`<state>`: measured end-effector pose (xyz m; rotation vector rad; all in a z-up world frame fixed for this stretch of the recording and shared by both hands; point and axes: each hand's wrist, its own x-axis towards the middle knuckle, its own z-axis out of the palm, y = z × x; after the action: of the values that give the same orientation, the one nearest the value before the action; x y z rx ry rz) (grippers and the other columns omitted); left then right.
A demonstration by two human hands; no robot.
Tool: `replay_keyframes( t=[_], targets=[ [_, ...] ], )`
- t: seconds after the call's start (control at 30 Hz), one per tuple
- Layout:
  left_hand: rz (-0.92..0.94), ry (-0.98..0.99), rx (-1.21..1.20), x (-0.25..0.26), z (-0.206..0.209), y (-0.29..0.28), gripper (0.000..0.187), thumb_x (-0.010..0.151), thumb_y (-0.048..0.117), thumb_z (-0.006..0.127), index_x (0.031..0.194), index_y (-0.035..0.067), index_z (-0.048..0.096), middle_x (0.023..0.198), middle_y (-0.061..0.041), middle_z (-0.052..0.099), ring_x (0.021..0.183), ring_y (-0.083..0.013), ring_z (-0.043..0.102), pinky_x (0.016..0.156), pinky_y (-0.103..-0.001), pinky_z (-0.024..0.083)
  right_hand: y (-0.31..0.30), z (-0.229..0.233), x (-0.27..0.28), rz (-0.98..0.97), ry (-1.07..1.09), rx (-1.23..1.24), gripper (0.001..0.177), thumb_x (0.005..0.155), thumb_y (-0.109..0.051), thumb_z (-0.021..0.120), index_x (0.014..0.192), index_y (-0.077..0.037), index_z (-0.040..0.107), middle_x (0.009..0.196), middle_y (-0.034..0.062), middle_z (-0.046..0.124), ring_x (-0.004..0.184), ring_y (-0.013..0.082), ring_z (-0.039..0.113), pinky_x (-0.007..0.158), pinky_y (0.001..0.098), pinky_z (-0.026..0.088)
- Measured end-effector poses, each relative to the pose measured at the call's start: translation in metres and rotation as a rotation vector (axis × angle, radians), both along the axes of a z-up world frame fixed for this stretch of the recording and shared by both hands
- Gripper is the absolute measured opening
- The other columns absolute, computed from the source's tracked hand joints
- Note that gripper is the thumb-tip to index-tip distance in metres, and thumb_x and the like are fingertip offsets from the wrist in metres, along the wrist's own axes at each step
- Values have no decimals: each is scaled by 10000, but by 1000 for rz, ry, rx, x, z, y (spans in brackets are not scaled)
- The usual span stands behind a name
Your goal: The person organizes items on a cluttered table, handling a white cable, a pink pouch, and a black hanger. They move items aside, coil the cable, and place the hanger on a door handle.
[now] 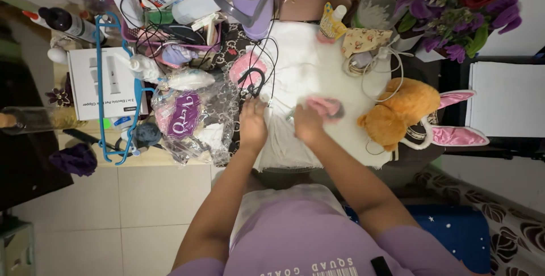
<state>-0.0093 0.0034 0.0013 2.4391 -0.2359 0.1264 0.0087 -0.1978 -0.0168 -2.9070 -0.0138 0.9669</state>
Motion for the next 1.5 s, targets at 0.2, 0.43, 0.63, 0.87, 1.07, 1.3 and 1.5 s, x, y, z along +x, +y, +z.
replay_keyframes(
  t=[0.2, 0.43, 0.63, 0.87, 1.07, 1.3, 1.5],
  targets=[
    [69, -29, 336, -21, 1, -19, 490, 909, 35, 685, 1387, -7, 584, 1421, -197, 545, 1225, -409, 515, 1032, -488, 437, -27, -18, -35, -248, -153, 346, 478, 870, -193, 757, 1255, 31, 585, 1153, 259, 657, 1077, 393, 660, 893, 478, 538],
    [28, 142, 197, -21, 25, -34, 733, 767, 225, 816, 1407, 30, 518, 1442, -204, 455, 1217, -424, 464, 1007, -515, 414, -57, 44, 61, -303, -604, 357, 439, 830, -190, 822, 1243, -121, 688, 1193, 183, 628, 1141, 380, 614, 973, 462, 498],
    [-41, 112, -87, 22, 54, -63, 737, 786, 29, 742, 1473, 63, 478, 1535, -215, 399, 1317, -449, 438, 1124, -494, 389, -54, 47, 177, -334, -811, 506, 460, 740, -82, 860, 1169, -94, 695, 1169, 183, 687, 1120, 384, 635, 958, 454, 517],
    [-146, 3, -181, 90, 60, -74, 776, 803, -72, 669, 1527, 22, 405, 1568, -245, 402, 1374, -454, 453, 1148, -458, 383, -33, 41, 195, -294, -1089, 617, 631, 763, 43, 756, 1357, -1, 548, 1222, 245, 646, 1105, 434, 620, 949, 472, 504],
    [38, 385, -70, 78, 44, -58, 538, 904, 27, 659, 1424, 75, 526, 1369, -209, 610, 1267, -377, 589, 1070, -433, 488, -44, 66, 107, -108, -1100, 688, 442, 962, 56, 641, 1382, -63, 573, 1339, 178, 651, 1238, 366, 626, 1020, 395, 526],
    [157, 334, 495, -16, 21, -42, 556, 889, 74, 572, 1437, 115, 488, 1450, -222, 545, 1215, -403, 569, 837, -434, 561, -73, 50, -24, 14, -593, 359, 829, 587, -221, 904, 1331, -112, 556, 1395, 240, 542, 1244, 495, 516, 1001, 577, 448],
    [147, 99, 487, -48, -7, -32, 627, 892, 15, 560, 1498, -78, 429, 1510, -266, 475, 1279, -423, 540, 950, -399, 576, -79, 30, -56, -279, -546, 677, 789, 861, -298, 830, 1490, -47, 425, 1358, 235, 537, 1205, 379, 578, 1005, 461, 513]
  ],
)
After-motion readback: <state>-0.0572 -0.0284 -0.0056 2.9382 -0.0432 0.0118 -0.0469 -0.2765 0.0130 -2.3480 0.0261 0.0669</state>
